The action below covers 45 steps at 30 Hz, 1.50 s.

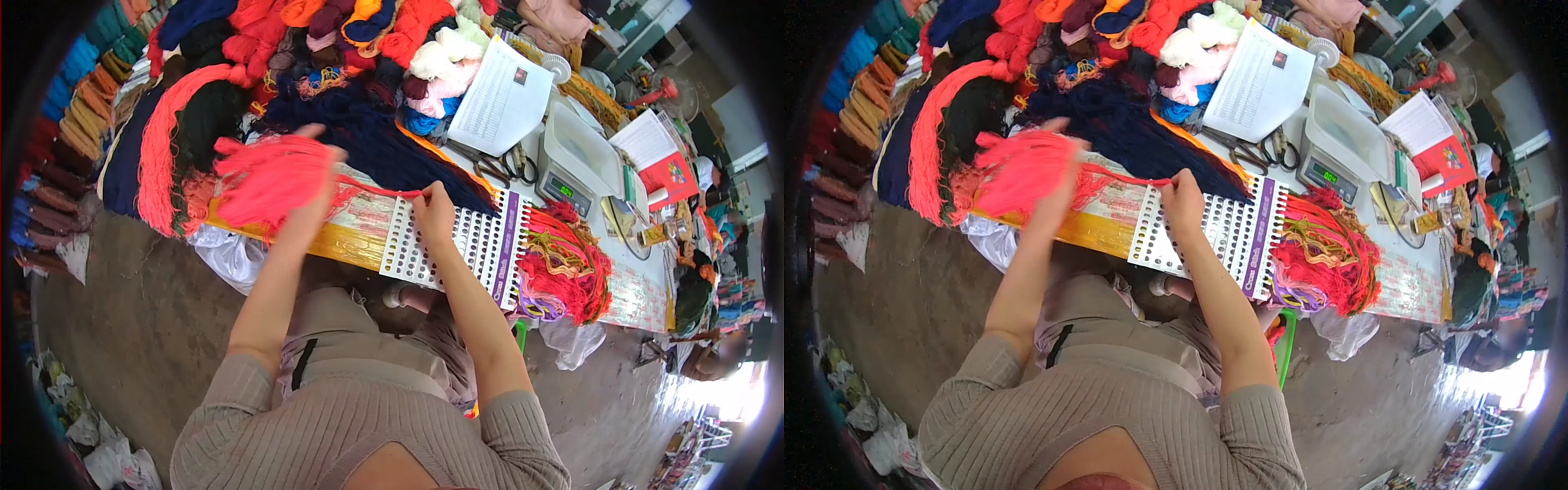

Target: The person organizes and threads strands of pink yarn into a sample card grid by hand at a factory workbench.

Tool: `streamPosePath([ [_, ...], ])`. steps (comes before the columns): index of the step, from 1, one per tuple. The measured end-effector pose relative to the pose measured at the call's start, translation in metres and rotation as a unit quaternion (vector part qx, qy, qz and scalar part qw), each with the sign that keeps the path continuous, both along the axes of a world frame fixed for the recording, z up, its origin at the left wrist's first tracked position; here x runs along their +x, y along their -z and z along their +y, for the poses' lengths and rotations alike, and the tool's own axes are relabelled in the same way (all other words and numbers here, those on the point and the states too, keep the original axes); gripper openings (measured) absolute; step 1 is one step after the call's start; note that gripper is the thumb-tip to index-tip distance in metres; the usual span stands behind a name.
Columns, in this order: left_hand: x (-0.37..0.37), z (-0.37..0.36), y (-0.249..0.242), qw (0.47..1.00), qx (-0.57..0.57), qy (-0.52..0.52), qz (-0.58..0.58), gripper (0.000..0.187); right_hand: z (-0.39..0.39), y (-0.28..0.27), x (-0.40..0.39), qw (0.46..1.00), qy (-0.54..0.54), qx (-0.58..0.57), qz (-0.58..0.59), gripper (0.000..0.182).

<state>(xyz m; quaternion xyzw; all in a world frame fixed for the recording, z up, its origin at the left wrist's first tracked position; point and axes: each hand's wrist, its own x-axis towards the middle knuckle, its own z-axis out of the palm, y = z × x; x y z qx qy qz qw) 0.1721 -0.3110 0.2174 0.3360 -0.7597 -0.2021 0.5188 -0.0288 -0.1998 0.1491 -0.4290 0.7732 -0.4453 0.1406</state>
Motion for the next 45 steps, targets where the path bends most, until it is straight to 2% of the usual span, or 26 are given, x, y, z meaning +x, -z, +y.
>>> streamPosePath([
  [1,-0.021,0.013,0.010,0.999,0.017,0.015,-0.023,0.057,0.000,-0.001,0.000,1.000,0.002,-0.007,-0.010,0.014],
  [3,-0.053,0.018,0.051,0.954,0.261,0.137,-0.054,0.074,-0.003,0.010,-0.003,1.000,0.000,-0.030,0.009,0.014],
  [5,-0.081,0.001,0.092,0.939,0.218,0.087,-0.253,0.088,-0.003,0.010,-0.003,0.998,0.013,-0.061,0.019,0.014],
  [7,-0.096,-0.031,0.156,0.960,0.172,-0.009,-0.221,0.074,-0.001,0.004,-0.002,0.999,0.012,-0.036,0.030,0.014],
  [9,-0.057,-0.001,0.076,0.955,0.208,0.163,-0.134,0.058,0.003,-0.002,0.004,0.998,-0.016,-0.010,0.056,0.018],
  [13,-0.011,-0.002,0.026,0.974,0.196,0.069,-0.090,0.061,0.001,-0.011,0.014,0.962,-0.082,0.079,0.246,0.040],
  [15,-0.008,-0.010,0.034,0.985,0.163,0.058,-0.024,0.061,-0.002,-0.005,0.013,0.959,-0.082,0.081,0.260,0.042],
  [16,-0.016,0.003,0.024,0.956,0.262,0.116,0.066,0.063,-0.002,-0.003,0.014,0.962,-0.080,0.082,0.248,0.042],
  [18,-0.037,-0.004,0.059,0.985,0.133,0.110,-0.020,0.064,-0.003,-0.001,0.013,0.963,-0.079,0.069,0.248,0.039],
  [21,-0.055,0.014,0.068,0.963,0.134,0.121,-0.200,0.059,-0.002,-0.002,0.012,0.964,-0.080,0.062,0.245,0.040],
  [23,-0.056,0.010,0.069,0.955,0.188,0.190,-0.127,0.059,-0.001,-0.008,0.015,0.965,-0.074,0.055,0.245,0.035],
  [24,-0.050,0.012,0.072,0.967,0.123,0.192,-0.114,0.058,-0.001,-0.007,0.014,0.965,-0.074,0.062,0.243,0.036],
  [27,-0.045,0.020,0.051,0.967,0.134,0.193,-0.099,0.057,0.001,-0.007,0.014,0.970,-0.075,0.054,0.223,0.037],
  [28,-0.051,0.009,0.077,0.964,0.149,0.212,-0.053,0.053,0.000,-0.008,0.013,0.973,-0.075,0.049,0.212,0.038],
  [30,-0.068,0.003,0.083,0.967,0.107,0.127,-0.195,0.041,0.000,-0.008,0.013,0.979,-0.071,0.036,0.189,0.039],
  [31,-0.078,-0.014,0.119,0.959,0.130,0.180,-0.175,0.039,-0.001,-0.002,0.011,0.978,-0.060,0.022,0.197,0.037],
  [34,-0.070,-0.023,0.101,0.937,0.160,0.276,-0.143,0.030,0.001,-0.005,0.011,0.976,-0.075,0.054,0.196,0.037],
  [35,-0.069,-0.028,0.086,0.921,0.334,0.199,-0.034,0.028,0.002,-0.004,0.010,0.974,-0.077,0.054,0.205,0.038],
  [37,-0.058,-0.089,0.106,0.991,0.118,0.046,-0.042,0.029,0.004,-0.008,0.010,0.970,-0.088,0.069,0.215,0.040],
  [39,-0.012,-0.120,0.053,0.987,0.126,-0.018,-0.094,0.029,0.004,-0.006,0.008,0.970,-0.088,0.056,0.220,0.039],
  [40,0.013,-0.159,0.056,0.991,0.132,0.019,-0.024,0.031,0.004,-0.005,0.007,0.972,-0.097,0.051,0.209,0.040],
  [41,0.017,-0.121,-0.011,0.982,0.113,-0.141,-0.057,0.027,0.005,-0.002,0.006,0.973,-0.106,0.047,0.197,0.041],
  [42,0.033,-0.125,-0.054,0.948,0.266,-0.120,-0.123,0.029,0.003,-0.001,0.002,0.986,-0.110,0.037,0.121,0.043],
  [43,0.052,-0.134,-0.045,0.977,0.018,-0.143,-0.159,0.032,0.004,-0.010,-0.004,0.987,-0.156,0.015,-0.021,0.042],
  [44,0.069,-0.137,-0.034,0.943,-0.232,-0.157,-0.182,0.036,0.008,-0.026,-0.008,0.967,-0.200,-0.008,-0.159,0.041],
  [45,0.074,-0.133,-0.034,0.905,-0.346,-0.201,-0.143,0.039,0.029,-0.057,-0.002,0.950,-0.246,-0.046,-0.185,0.037],
])
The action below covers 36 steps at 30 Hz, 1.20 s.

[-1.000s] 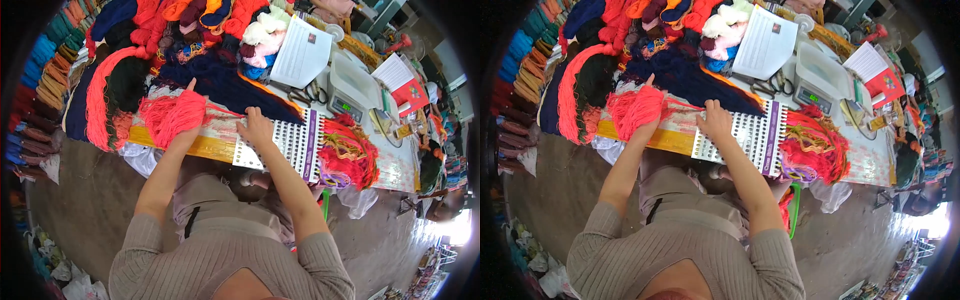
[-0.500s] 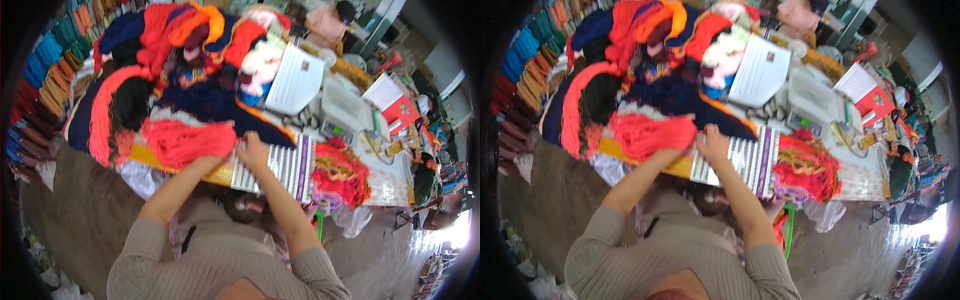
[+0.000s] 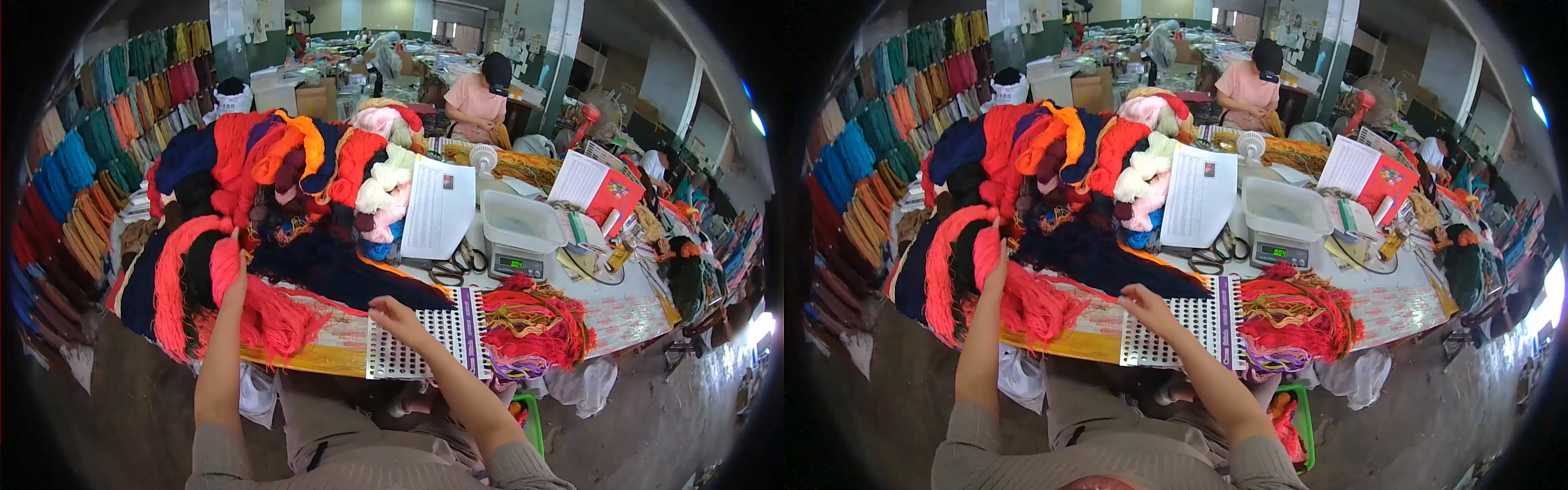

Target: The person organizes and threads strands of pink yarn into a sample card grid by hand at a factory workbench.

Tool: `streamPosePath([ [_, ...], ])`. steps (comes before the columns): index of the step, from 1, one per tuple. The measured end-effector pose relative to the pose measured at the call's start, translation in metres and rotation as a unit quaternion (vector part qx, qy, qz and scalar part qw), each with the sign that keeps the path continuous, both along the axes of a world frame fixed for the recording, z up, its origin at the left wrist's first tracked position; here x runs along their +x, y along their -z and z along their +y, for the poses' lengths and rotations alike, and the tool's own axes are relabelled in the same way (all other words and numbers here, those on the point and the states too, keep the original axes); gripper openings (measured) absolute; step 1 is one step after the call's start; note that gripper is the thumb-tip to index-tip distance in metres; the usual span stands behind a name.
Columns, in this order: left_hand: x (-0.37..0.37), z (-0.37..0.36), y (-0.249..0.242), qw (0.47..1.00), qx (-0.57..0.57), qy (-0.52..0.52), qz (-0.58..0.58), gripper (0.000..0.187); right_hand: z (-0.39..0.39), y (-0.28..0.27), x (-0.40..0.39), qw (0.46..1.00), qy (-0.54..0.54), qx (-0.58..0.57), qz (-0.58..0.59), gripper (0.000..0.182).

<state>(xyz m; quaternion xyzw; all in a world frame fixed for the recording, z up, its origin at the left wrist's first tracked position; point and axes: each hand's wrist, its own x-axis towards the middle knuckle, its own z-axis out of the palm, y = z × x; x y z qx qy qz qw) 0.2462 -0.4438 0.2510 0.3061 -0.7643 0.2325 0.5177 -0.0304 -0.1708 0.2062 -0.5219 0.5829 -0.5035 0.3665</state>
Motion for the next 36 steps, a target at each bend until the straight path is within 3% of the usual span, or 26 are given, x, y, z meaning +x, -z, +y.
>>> streamPosePath([
  [1,0.003,0.013,-0.001,1.000,-0.003,0.001,0.000,0.039,0.025,-0.025,0.004,0.998,-0.052,0.001,0.020,0.038],
  [2,0.003,0.033,-0.002,0.929,0.287,0.136,0.188,0.035,0.053,-0.043,0.006,0.994,-0.104,0.005,0.040,0.040],
  [3,0.007,0.047,0.003,0.726,0.538,0.250,0.348,0.032,0.081,-0.051,0.003,0.981,-0.183,0.068,0.011,0.040],
  [4,0.012,0.045,0.026,0.666,0.564,0.288,0.394,0.030,0.107,-0.049,-0.001,0.965,-0.249,0.071,-0.027,0.038],
  [5,0.015,0.042,0.053,0.601,0.587,0.322,0.437,0.030,0.132,-0.050,-0.007,0.921,-0.285,0.219,-0.150,0.037],
  [6,0.018,0.049,0.069,0.578,0.588,0.338,0.453,0.029,0.152,-0.021,-0.017,0.935,-0.297,0.166,-0.095,0.033],
  [8,0.017,0.064,0.092,0.528,0.588,0.355,0.499,0.028,0.207,0.029,-0.050,0.932,-0.144,0.333,-0.009,0.030],
  [9,0.022,0.062,0.113,0.493,0.600,0.364,0.515,0.027,0.244,0.094,-0.083,0.897,-0.018,0.408,0.172,0.028],
  [11,0.022,0.068,0.132,0.482,0.594,0.357,0.536,0.027,0.299,0.128,-0.107,0.748,0.231,0.489,0.384,0.028],
  [13,0.020,0.073,0.133,0.456,0.579,0.367,0.568,0.027,0.331,0.174,-0.121,0.772,0.374,0.419,0.297,0.030],
  [14,0.017,0.077,0.128,0.452,0.577,0.368,0.572,0.027,0.348,0.203,-0.127,0.831,0.367,0.352,0.225,0.028],
  [17,0.015,0.083,0.118,0.463,0.580,0.351,0.571,0.027,0.348,0.223,-0.102,0.770,0.484,0.285,0.303,0.018],
  [19,0.020,0.078,0.128,0.469,0.577,0.369,0.557,0.027,0.359,0.244,-0.106,0.797,0.511,0.167,0.275,0.015],
  [20,0.021,0.076,0.130,0.463,0.576,0.365,0.566,0.026,0.359,0.241,-0.103,0.823,0.536,0.075,0.170,0.012],
  [22,0.023,0.077,0.130,0.456,0.579,0.365,0.569,0.025,0.375,0.218,-0.093,0.872,0.478,0.066,-0.083,0.007],
  [24,0.023,0.078,0.127,0.444,0.583,0.366,0.573,0.024,0.393,0.179,-0.067,0.899,0.310,0.212,-0.227,0.009],
  [26,0.022,0.081,0.124,0.431,0.593,0.370,0.572,0.023,0.386,0.104,-0.017,0.890,0.035,0.391,-0.231,0.017],
  [28,0.023,0.080,0.124,0.437,0.594,0.376,0.561,0.022,0.376,0.108,-0.016,0.908,-0.176,0.377,-0.055,0.025],
  [29,0.025,0.076,0.127,0.423,0.594,0.383,0.567,0.022,0.355,0.089,-0.021,0.918,-0.185,0.345,-0.059,0.023],
  [31,0.022,0.073,0.130,0.405,0.593,0.390,0.577,0.022,0.323,0.113,-0.043,0.922,-0.184,0.306,0.149,0.020],
  [33,0.024,0.076,0.125,0.408,0.589,0.397,0.573,0.020,0.253,0.092,-0.025,0.931,-0.028,0.276,0.238,0.021],
  [34,0.024,0.075,0.125,0.405,0.593,0.383,0.581,0.020,0.227,0.123,-0.025,0.946,0.009,0.237,0.221,0.031],
  [36,0.024,0.077,0.123,0.399,0.603,0.376,0.580,0.019,0.168,0.161,-0.016,0.924,-0.123,0.172,0.320,0.046],
])
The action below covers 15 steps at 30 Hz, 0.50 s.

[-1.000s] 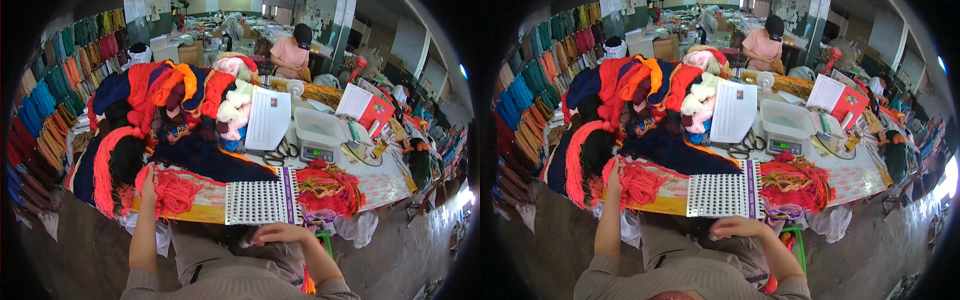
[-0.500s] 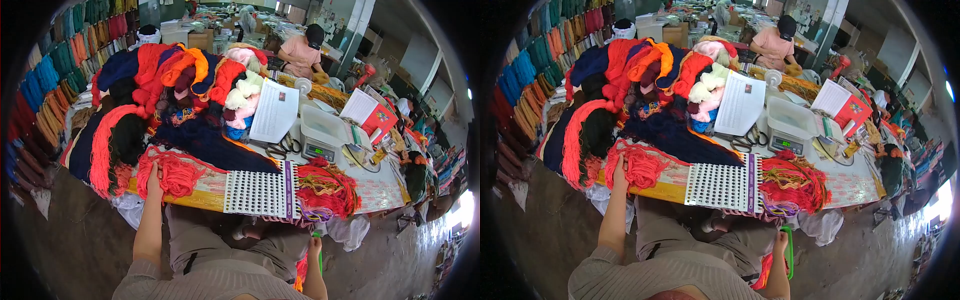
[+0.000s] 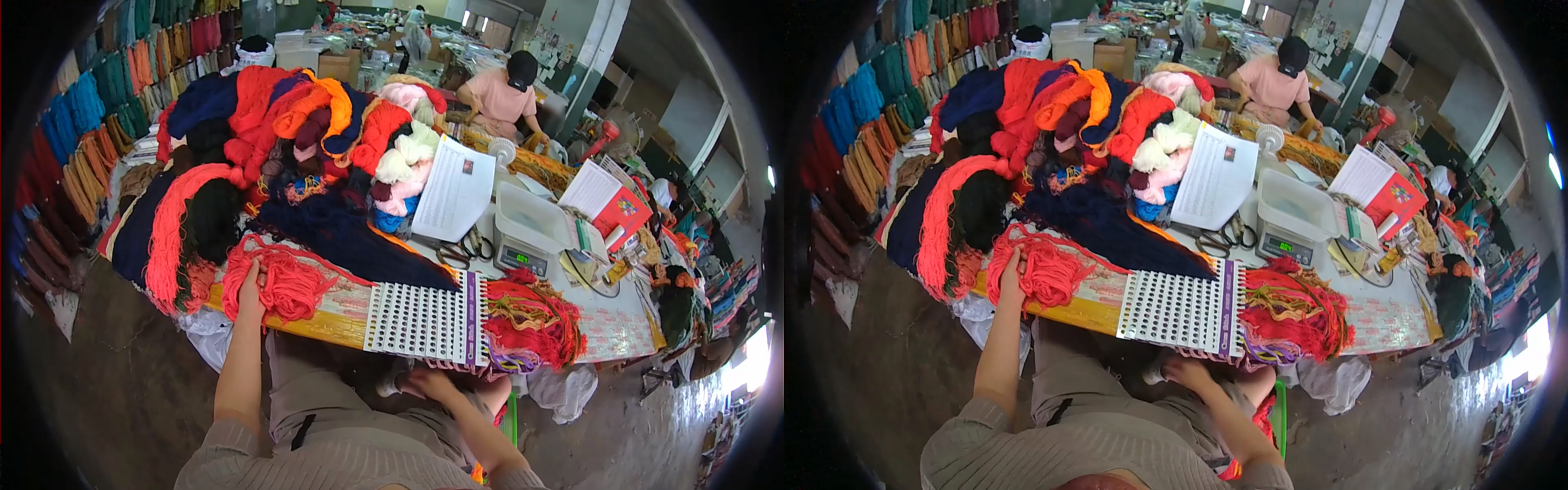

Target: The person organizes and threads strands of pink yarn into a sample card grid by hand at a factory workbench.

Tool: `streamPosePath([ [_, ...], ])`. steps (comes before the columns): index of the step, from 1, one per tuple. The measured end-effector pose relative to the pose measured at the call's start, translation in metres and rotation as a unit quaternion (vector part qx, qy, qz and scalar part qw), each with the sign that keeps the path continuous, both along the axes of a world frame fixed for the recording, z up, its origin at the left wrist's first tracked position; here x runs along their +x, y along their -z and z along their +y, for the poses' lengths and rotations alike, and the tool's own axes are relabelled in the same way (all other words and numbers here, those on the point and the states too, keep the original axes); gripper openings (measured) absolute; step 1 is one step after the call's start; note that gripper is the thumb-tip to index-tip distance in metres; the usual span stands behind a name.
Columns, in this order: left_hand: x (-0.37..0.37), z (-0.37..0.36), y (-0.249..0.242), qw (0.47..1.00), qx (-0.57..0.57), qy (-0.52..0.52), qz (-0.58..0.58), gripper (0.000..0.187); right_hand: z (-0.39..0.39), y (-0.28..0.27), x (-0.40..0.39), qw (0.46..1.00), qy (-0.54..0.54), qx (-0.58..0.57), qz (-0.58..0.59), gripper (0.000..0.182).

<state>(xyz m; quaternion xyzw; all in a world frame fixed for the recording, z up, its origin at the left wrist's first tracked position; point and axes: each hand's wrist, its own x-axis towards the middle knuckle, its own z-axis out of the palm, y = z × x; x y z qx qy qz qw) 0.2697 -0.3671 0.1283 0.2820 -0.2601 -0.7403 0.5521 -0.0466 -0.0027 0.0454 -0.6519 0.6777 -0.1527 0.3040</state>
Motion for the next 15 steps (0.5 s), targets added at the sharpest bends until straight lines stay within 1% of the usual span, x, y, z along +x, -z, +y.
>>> streamPosePath([
  [2,-0.001,0.002,-0.002,1.000,-0.002,-0.001,-0.003,0.019,-0.056,0.033,0.039,0.989,0.077,0.095,-0.079,0.060],
  [4,0.002,-0.001,0.004,1.000,-0.019,0.012,-0.001,0.020,-0.108,0.037,0.075,0.985,0.039,0.161,-0.051,0.069],
  [6,0.001,0.003,-0.001,1.000,-0.021,0.011,0.002,0.022,-0.147,0.129,0.117,0.992,0.073,0.008,-0.106,0.075],
  [8,0.002,0.001,0.002,0.999,-0.030,0.013,0.002,0.022,-0.154,0.079,0.159,0.986,0.066,0.082,-0.131,0.061],
  [10,0.003,0.000,0.003,0.999,-0.033,0.020,0.009,0.022,-0.167,0.092,0.176,0.989,-0.087,0.023,-0.116,0.041],
  [11,0.004,-0.001,0.003,0.999,-0.040,0.025,0.010,0.022,-0.163,0.088,0.185,0.995,-0.045,-0.033,-0.079,0.026],
  [12,0.004,0.000,0.004,0.998,-0.044,0.031,0.011,0.022,-0.166,0.085,0.188,0.995,-0.048,-0.037,-0.078,0.026],
  [14,0.004,0.002,0.001,0.999,-0.039,0.026,0.015,0.022,-0.170,0.092,0.191,0.979,0.021,-0.053,-0.196,0.021],
  [15,0.004,0.002,0.000,0.999,-0.038,0.027,0.012,0.021,-0.172,0.096,0.191,0.979,0.020,-0.055,-0.195,0.021],
])
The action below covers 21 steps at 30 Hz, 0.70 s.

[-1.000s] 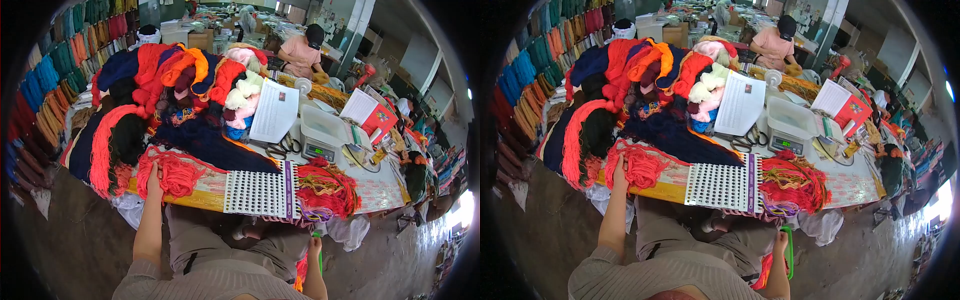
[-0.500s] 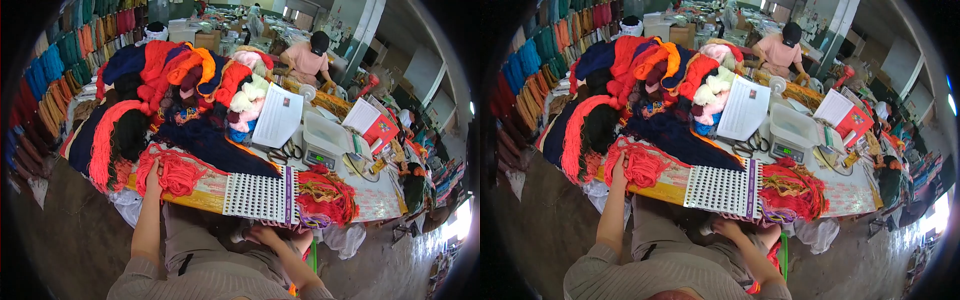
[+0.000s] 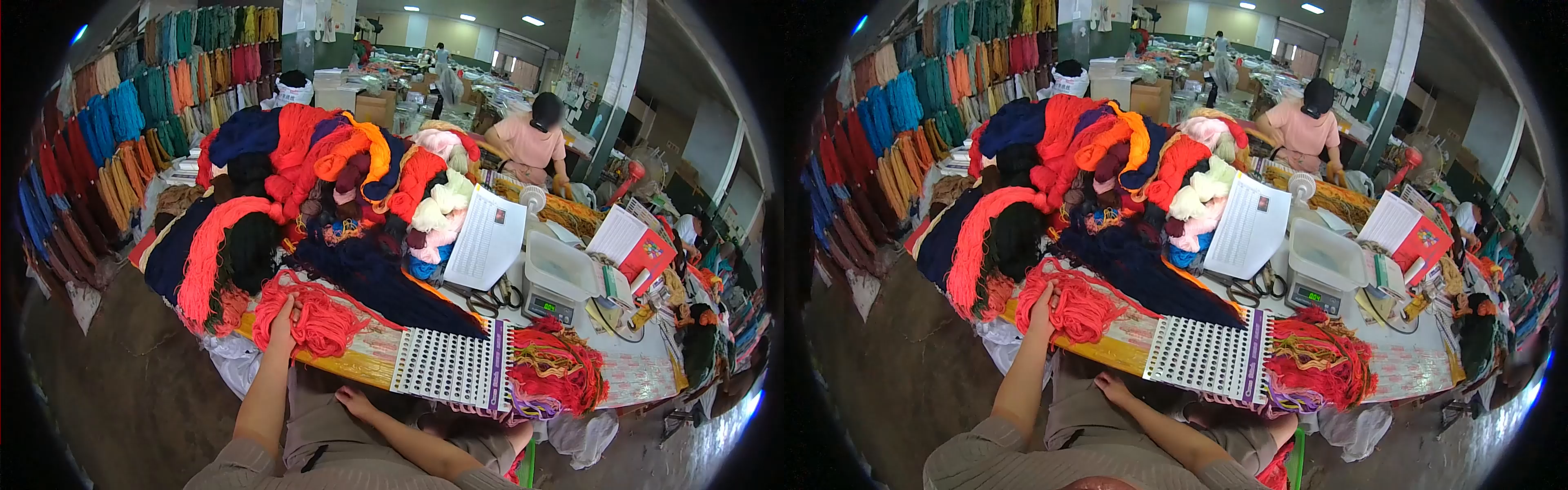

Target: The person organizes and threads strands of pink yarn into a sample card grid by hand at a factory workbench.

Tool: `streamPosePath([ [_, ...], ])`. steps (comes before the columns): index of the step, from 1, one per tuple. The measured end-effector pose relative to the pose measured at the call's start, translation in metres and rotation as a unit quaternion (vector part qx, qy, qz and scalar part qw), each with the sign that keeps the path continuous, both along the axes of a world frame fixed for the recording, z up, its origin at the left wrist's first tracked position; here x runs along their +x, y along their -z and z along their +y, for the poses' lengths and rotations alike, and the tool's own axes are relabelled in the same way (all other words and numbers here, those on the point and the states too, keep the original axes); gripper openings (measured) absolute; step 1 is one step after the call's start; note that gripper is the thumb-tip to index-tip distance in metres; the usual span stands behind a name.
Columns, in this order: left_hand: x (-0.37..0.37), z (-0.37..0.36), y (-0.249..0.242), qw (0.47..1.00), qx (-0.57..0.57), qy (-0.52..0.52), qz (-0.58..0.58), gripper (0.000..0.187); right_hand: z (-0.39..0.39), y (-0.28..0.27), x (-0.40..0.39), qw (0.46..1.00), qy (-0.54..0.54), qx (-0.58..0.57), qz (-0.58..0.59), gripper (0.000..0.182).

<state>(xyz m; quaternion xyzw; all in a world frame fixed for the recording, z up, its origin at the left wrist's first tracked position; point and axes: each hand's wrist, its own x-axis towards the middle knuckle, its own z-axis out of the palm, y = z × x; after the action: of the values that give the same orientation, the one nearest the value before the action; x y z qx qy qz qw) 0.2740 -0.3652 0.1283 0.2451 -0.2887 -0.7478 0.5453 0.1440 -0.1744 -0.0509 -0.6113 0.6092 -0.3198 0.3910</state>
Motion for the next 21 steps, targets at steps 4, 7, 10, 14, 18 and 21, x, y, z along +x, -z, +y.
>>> streamPosePath([
  [4,-0.001,-0.005,0.001,1.000,-0.001,-0.004,0.010,0.021,0.032,-0.091,-0.004,0.870,-0.388,0.183,-0.244,0.016],
  [7,-0.001,-0.002,0.002,1.000,-0.010,0.007,0.019,0.022,0.047,-0.098,-0.007,0.929,-0.221,0.232,-0.185,0.035],
  [10,0.000,-0.001,0.004,1.000,-0.013,0.015,0.024,0.022,0.036,-0.064,-0.004,0.964,-0.223,0.147,0.014,0.035],
  [14,-0.002,0.001,-0.004,1.000,-0.003,-0.004,0.008,0.020,0.038,-0.097,0.021,0.953,-0.251,-0.113,0.124,0.020],
  [18,0.002,-0.004,0.003,0.999,-0.012,0.030,0.027,0.022,0.055,-0.156,0.038,0.858,-0.512,0.031,0.014,0.016],
  [21,-0.004,0.012,-0.031,0.996,0.082,-0.019,0.027,0.024,0.073,-0.143,0.011,0.891,-0.437,-0.030,0.119,0.019],
])
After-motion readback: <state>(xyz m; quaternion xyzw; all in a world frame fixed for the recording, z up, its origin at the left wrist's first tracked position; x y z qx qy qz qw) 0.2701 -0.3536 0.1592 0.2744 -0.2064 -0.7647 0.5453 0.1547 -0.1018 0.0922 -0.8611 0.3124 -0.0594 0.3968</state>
